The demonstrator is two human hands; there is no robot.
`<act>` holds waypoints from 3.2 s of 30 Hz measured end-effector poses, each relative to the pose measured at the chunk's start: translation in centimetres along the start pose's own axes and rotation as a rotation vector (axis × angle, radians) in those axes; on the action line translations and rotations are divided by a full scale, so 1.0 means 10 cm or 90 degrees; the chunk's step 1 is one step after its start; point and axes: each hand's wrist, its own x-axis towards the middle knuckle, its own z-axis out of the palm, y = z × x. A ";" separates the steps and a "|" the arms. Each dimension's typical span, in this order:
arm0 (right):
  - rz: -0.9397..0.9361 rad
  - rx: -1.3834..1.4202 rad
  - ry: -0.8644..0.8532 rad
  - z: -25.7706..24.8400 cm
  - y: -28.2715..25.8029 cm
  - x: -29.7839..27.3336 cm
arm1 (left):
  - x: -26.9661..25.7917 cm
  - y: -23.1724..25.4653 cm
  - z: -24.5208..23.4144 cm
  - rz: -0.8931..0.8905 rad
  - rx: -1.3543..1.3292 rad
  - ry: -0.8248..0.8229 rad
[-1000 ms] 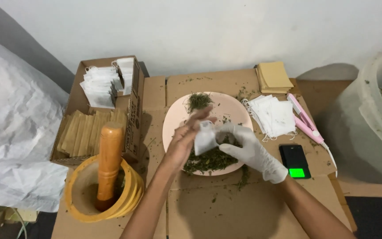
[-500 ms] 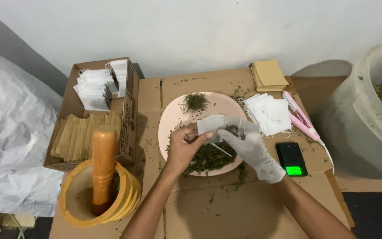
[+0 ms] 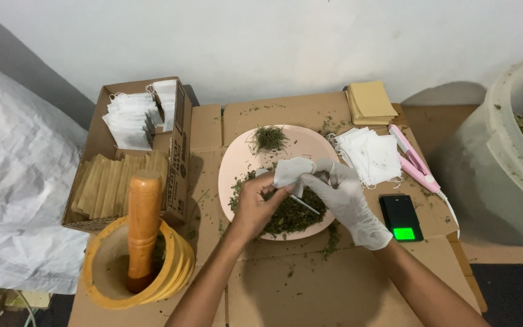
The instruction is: Filling small white tea bags with dried tea leaves using a spoon and placing them into a storage box.
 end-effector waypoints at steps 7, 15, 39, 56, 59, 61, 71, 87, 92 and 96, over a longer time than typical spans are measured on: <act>-0.011 0.000 0.008 0.03 0.01 -0.03 | -0.03 -0.20 -0.05 -0.049 -0.066 0.018; -0.070 0.064 0.015 0.10 -0.42 -0.11 | -0.06 -0.33 -0.04 -0.057 -0.093 0.029; 0.005 0.104 0.001 0.03 -0.28 -0.10 | -0.03 -0.77 -0.03 -0.024 -0.081 0.067; 0.063 0.118 -0.055 -0.06 -0.57 -0.11 | 0.00 -0.38 -0.06 -0.026 -0.081 0.061; 0.090 0.106 -0.098 -0.15 -0.58 -0.11 | 0.03 -0.44 -0.02 -0.025 -0.076 0.061; 0.136 0.101 -0.116 -0.18 -0.40 -0.07 | 0.08 -0.55 0.01 -0.019 -0.075 0.058; 0.004 0.132 0.059 -1.02 0.31 -0.32 | 0.40 -0.09 0.66 -0.054 0.014 -0.212; 0.035 -0.094 0.362 -1.86 0.81 -0.93 | 0.94 -0.66 2.36 0.132 0.133 -0.470; 0.031 -0.211 0.391 -1.81 0.54 -0.98 | 0.96 -0.49 2.25 0.143 0.122 -0.467; -0.005 -0.248 0.423 -1.86 0.60 -0.97 | 1.03 -0.81 2.38 0.122 0.125 -0.464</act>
